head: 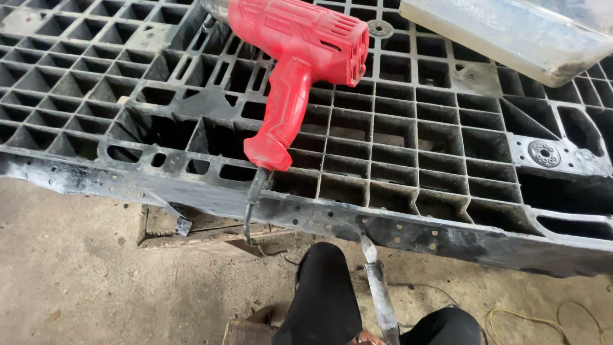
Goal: The person repairs a large black plastic structure using a soldering iron to melt and bond pieces, and a heat gun to soften the material.
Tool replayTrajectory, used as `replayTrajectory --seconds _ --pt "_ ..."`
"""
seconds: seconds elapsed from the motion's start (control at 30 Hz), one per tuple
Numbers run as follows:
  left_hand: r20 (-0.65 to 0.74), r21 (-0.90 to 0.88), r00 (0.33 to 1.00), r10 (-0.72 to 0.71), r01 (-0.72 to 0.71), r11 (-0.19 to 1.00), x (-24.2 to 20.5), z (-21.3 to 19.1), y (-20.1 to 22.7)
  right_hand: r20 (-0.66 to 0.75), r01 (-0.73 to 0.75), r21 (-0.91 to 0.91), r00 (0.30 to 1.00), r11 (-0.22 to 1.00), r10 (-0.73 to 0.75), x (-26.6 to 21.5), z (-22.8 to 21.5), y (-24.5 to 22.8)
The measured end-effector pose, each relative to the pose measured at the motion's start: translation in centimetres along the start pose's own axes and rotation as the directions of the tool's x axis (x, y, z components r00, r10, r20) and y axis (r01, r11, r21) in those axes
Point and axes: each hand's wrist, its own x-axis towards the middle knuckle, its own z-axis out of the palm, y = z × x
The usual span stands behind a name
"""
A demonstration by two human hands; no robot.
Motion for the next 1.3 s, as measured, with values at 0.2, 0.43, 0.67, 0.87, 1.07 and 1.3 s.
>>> replayTrajectory --seconds 0.2,0.43,0.67,0.87,1.07,1.3 --pt "0.003 0.007 1.0 -0.01 0.01 1.0 -0.3 -0.6 1.6 0.018 -0.014 0.029 1.0 0.999 0.013 0.7 -0.1 1.0" --pt "0.006 0.021 1.0 -0.02 0.02 1.0 -0.3 -0.8 2.1 0.034 -0.03 0.088 0.999 0.996 0.027 1.5 -0.9 1.6" --pt "0.024 0.016 0.999 -0.023 0.022 1.0 0.3 -0.4 0.3 0.022 -0.023 0.143 1.0 0.989 0.02 2.5 -1.8 3.0" --pt "-0.104 -0.057 0.988 -0.114 0.108 0.992 -3.9 3.8 3.9 0.017 -0.111 0.227 0.994 0.968 0.11 -5.7 -7.4 3.8" --pt "-0.111 -0.085 0.993 -0.05 0.04 0.996 -5.3 4.3 7.6 0.062 0.022 -0.071 0.998 0.997 -0.018 -10.5 -7.5 4.2" --pt "-0.152 0.087 0.988 0.001 0.013 0.996 -4.7 4.3 7.0 -0.086 0.025 -0.212 0.995 0.977 -0.044 -10.9 -3.3 -2.9"
